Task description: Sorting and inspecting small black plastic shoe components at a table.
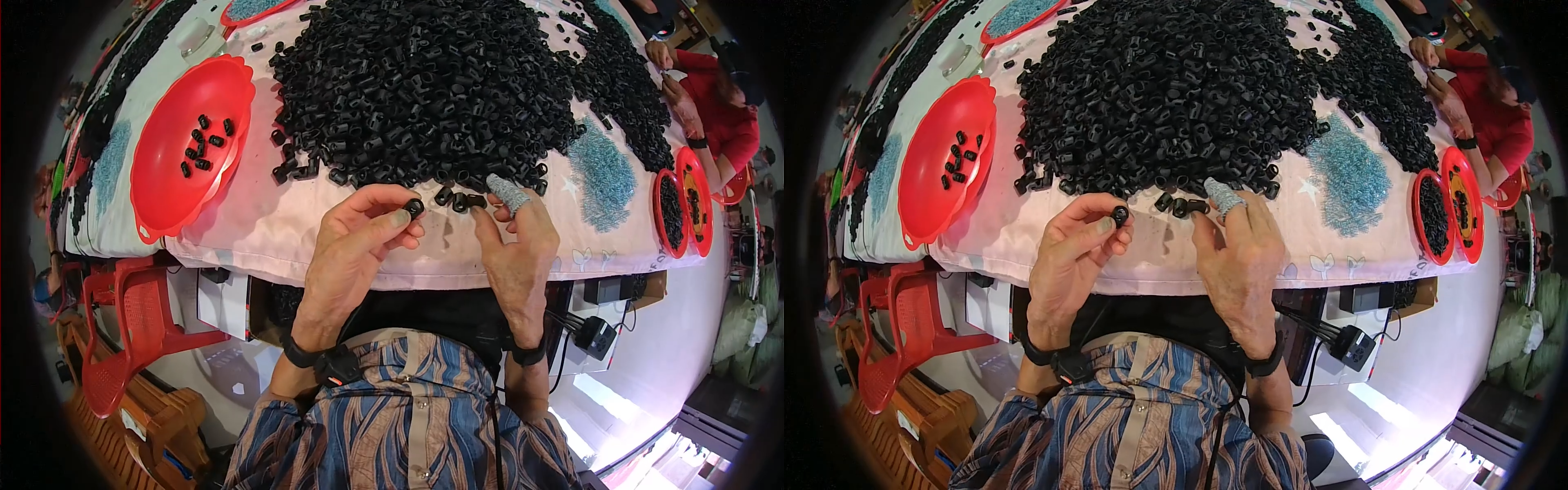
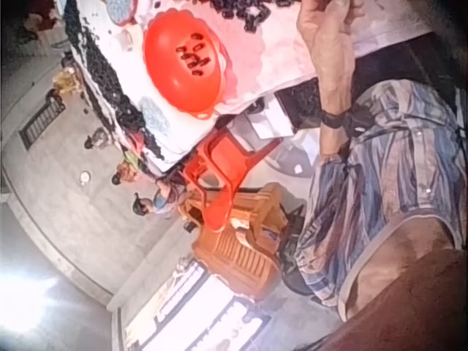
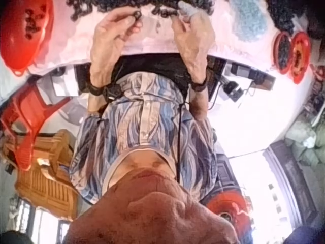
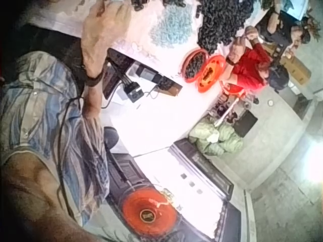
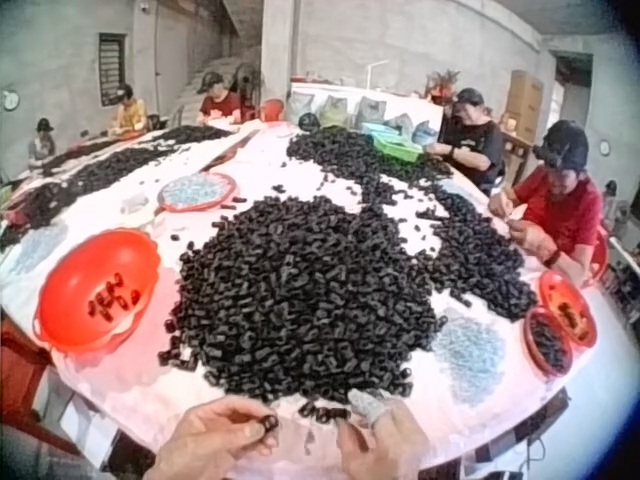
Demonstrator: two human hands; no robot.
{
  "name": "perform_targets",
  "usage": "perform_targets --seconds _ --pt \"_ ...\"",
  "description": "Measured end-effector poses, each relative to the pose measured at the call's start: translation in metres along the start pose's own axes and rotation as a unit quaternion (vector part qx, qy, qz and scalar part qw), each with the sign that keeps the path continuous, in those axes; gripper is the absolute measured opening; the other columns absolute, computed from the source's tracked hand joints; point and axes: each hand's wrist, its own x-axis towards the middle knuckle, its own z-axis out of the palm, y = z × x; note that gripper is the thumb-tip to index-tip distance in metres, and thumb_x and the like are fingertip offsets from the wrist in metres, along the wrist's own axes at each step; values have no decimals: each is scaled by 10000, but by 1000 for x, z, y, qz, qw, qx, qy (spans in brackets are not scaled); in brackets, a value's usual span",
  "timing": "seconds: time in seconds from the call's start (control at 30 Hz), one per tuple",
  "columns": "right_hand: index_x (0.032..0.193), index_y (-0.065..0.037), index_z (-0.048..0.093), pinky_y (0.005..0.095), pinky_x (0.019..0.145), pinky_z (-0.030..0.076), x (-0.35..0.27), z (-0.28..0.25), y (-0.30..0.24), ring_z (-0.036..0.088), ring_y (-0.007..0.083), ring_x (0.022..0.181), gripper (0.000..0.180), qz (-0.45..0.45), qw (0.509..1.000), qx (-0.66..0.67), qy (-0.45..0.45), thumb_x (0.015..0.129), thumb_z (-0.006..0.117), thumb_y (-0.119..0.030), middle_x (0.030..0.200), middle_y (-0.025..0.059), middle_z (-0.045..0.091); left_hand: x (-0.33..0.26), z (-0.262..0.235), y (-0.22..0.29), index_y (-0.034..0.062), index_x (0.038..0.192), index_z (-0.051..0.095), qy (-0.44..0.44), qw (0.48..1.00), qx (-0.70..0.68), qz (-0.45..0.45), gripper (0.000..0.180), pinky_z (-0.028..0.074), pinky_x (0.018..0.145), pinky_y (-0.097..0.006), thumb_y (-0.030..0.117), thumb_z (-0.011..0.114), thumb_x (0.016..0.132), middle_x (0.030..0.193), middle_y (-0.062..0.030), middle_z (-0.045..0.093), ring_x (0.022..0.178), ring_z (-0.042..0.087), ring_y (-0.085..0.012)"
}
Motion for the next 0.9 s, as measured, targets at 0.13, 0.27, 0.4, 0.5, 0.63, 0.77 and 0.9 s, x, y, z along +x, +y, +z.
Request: perform_targets --seconds 0.13,0.27,0.4,0.5,0.63,0.77,0.9 --pt "917 17 651 389 642 492 -4 5 -10 607 321 749 234 -13 1000 21 -17 702 740 -9 846 132 609 0 0 0 -44 1131 611 0 1000 -1 -3 230 543 775 -269 23 600 911 991 -121 663 869 659 -168" --pt "943 21 656 372 656 499 -6 6 -13 616 313 773 236 -19 997 75 -30 720 733 8 874 134 621 0 1 1 -43 1128 613 -1 1000 0 -7 226 545 773 -270 26 599 913 993 -117 664 865 659 -167" --pt "951 22 659 369 671 503 -2 1 -11 619 306 784 223 55 995 81 -9 735 715 30 908 139 636 -1 4 2 -41 1114 607 4 1000 15 -7 224 526 752 -256 38 593 905 973 -134 665 847 642 -165" --pt "993 43 636 383 737 502 10 6 -10 608 328 864 242 -45 999 18 19 754 671 50 1017 157 645 -1 3 0 -41 1117 606 7 1000 9 -5 225 528 752 -257 37 597 905 972 -135 664 847 641 -168" --pt "921 65 607 396 734 501 17 16 -14 594 337 908 195 -63 998 9 -7 741 677 42 1059 165 633 0 5 0 -41 1120 605 6 1000 5 -7 227 528 753 -260 39 600 908 976 -134 662 849 638 -169" --pt "858 56 623 397 685 494 18 19 -12 586 312 857 148 -145 989 3 -13 726 689 49 1005 142 643 0 3 0 -47 1122 607 -2 1000 3 -7 222 538 767 -262 38 598 918 983 -122 657 862 646 -164" --pt "872 45 641 388 675 491 10 15 -10 583 299 833 162 -135 990 6 -26 718 691 59 946 124 644 0 2 0 -51 1120 610 -4 1000 2 -4 214 546 780 -261 36 592 926 992 -114 656 870 656 -159"
